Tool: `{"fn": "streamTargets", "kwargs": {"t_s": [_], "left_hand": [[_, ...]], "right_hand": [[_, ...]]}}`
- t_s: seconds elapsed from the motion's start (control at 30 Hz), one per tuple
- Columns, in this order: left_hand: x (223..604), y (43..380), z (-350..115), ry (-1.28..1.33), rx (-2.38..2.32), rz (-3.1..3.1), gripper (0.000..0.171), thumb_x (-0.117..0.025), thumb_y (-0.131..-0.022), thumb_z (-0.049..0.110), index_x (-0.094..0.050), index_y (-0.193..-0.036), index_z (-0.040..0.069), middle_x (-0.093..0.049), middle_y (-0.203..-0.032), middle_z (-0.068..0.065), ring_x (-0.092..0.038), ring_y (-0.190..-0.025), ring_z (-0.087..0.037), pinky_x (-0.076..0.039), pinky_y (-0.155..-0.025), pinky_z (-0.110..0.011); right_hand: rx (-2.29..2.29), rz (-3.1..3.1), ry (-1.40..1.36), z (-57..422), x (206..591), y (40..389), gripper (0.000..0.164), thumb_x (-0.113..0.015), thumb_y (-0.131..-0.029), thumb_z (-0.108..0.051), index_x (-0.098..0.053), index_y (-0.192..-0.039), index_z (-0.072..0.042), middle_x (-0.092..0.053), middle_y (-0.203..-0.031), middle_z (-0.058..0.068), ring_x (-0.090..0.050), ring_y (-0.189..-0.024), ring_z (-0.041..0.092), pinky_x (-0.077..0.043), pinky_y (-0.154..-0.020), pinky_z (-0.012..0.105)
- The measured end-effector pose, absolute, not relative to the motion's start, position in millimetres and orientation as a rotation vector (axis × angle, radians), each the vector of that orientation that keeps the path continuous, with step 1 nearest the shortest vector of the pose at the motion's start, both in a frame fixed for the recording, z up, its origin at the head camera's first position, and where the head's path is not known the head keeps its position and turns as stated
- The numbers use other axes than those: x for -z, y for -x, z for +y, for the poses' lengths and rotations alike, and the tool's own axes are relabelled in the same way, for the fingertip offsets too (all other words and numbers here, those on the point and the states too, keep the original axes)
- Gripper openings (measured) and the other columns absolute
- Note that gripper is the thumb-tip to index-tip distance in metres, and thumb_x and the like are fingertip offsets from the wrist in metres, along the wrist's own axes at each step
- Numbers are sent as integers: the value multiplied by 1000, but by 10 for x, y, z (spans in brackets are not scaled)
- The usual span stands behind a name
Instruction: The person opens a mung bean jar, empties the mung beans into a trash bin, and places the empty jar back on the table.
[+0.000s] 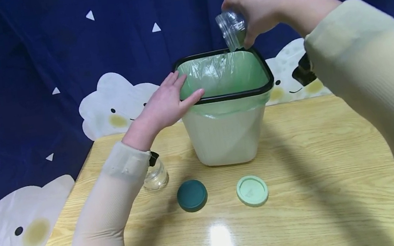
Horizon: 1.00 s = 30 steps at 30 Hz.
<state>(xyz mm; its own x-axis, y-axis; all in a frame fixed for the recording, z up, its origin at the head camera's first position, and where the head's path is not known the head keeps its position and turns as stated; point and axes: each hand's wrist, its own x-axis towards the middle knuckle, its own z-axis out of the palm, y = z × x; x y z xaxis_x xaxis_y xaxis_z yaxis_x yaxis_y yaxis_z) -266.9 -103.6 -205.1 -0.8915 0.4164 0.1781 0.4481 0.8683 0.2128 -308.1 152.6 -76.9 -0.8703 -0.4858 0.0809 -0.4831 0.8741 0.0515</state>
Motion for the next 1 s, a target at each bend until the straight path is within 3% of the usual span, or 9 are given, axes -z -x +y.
{"fn": "streamTargets", "kwargs": {"t_s": [0.6, 1.0], "left_hand": [[2070, 2681, -1044, 684, 384, -2910, 88, -35, -94, 69, -27, -153, 5, -16, -159, -17, -7, -147, -25, -12, -117, -38], [2071, 2679, -1043, 683, 381, -2906, 87, -35, -94, 68, -27, -153, 4, -16, -159, -17, -7, -147, -25, -12, -117, -38]], "right_hand": [[40, -2959, -743, 1521, 779, 3073, 95, -85, -70, -9, -28, -146, 0, -43, -134, 30, -41, -117, 46, -33, -100, 64], [114, -2944, -758, 1481, 798, 3057, 92, -85, -66, -5, -34, -143, -4, -42, -134, 29, -39, -117, 46, -35, -99, 64]]}}
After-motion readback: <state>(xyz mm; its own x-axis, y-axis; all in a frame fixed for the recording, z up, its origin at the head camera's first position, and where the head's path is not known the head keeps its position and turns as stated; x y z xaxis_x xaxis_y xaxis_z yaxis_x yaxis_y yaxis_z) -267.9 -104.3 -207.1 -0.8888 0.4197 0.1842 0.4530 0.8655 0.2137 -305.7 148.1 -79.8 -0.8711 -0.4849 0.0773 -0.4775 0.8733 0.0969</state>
